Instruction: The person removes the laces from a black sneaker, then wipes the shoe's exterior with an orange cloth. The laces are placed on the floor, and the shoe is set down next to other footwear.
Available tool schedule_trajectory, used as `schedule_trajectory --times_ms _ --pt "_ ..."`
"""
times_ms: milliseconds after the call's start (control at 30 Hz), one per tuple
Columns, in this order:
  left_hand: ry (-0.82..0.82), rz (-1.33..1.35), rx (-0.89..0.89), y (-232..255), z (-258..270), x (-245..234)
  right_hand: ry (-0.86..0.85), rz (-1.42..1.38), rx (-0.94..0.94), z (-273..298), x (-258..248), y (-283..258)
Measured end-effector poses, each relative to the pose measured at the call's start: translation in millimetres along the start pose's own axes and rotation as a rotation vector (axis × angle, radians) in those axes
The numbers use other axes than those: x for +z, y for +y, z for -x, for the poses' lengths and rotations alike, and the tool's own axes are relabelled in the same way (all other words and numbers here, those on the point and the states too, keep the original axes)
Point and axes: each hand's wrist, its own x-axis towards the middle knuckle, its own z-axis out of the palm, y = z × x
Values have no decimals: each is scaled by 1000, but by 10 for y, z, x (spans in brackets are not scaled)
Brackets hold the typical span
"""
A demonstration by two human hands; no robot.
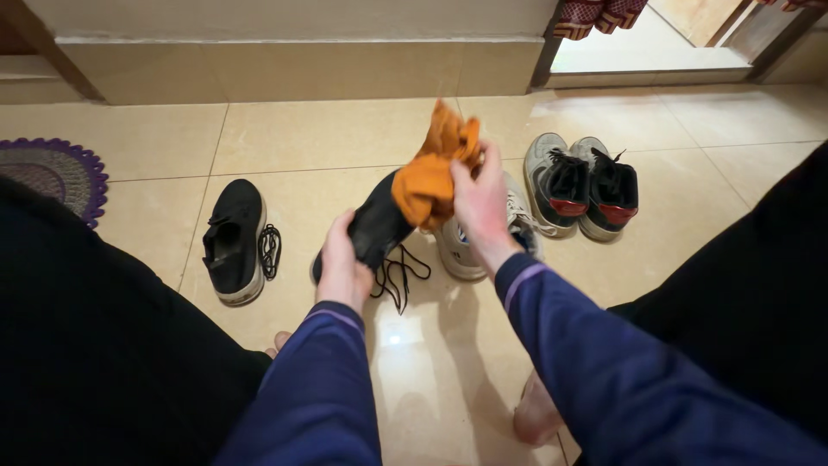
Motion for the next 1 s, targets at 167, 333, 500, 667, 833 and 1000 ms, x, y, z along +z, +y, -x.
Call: schedule_trajectory --times_ms 167,333,500,667,833,1000 --pt "-631 -161 -103 112 388 662 -43 425 -216 -124 -10 20" --pt "-776 -558 -116 282 618 1120 -238 506 39 -55 -10 -292" --pt "-585 -454 -53 481 622 1192 -488 89 -12 -10 62 -734" --pt "-636 -375 26 457 603 1159 -508 -106 74 -270 -59 -837" --pt "-817 -388 -6 328 677 1116 -180 -81 -104 -347 -262 -539" --pt "-746 -578 -190 184 714 1176 -315 204 170 -246 -234 -270"
